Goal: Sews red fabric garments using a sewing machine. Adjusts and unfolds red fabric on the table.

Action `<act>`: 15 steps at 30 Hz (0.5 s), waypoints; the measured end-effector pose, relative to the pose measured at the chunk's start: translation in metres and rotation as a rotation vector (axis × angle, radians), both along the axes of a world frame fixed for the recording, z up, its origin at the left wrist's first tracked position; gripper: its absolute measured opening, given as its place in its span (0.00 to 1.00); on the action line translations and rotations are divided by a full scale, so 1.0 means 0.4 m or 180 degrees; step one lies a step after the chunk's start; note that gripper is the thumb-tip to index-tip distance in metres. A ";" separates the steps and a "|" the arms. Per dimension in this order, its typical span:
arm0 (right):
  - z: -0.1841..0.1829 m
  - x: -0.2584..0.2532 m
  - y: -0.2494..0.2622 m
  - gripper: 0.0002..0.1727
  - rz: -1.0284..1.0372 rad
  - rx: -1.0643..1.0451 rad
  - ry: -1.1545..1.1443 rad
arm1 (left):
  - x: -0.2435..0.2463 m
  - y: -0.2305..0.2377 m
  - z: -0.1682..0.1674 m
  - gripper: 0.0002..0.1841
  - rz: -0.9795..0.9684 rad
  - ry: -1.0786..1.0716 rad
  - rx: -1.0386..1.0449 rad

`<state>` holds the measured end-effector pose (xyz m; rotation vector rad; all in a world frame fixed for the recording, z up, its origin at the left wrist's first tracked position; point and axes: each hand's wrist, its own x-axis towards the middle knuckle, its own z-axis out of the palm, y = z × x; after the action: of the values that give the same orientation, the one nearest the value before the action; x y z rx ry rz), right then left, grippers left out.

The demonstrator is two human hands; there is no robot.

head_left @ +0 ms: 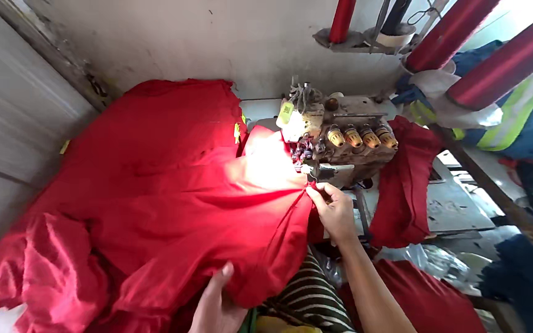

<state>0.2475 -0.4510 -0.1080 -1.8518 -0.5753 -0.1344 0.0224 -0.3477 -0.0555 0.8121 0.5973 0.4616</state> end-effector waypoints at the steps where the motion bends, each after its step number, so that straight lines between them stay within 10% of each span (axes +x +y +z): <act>1: -0.003 -0.002 0.000 0.12 0.0026 -0.0071 -0.0155 | 0.008 0.006 0.008 0.09 -0.0161 0.0200 -0.0498; 7: -0.014 -0.020 0.002 0.16 -0.0178 -0.0299 -0.0494 | 0.000 -0.038 -0.011 0.16 -0.0275 0.0660 0.0913; 15: -0.040 -0.015 0.006 0.14 -0.0477 -0.0142 -0.0732 | -0.010 -0.037 -0.058 0.15 -0.0652 0.0711 0.0472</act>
<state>0.2416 -0.4487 -0.1242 -1.9360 -0.6005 -0.4419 0.0186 -0.3625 -0.0788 1.0640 0.6832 0.2303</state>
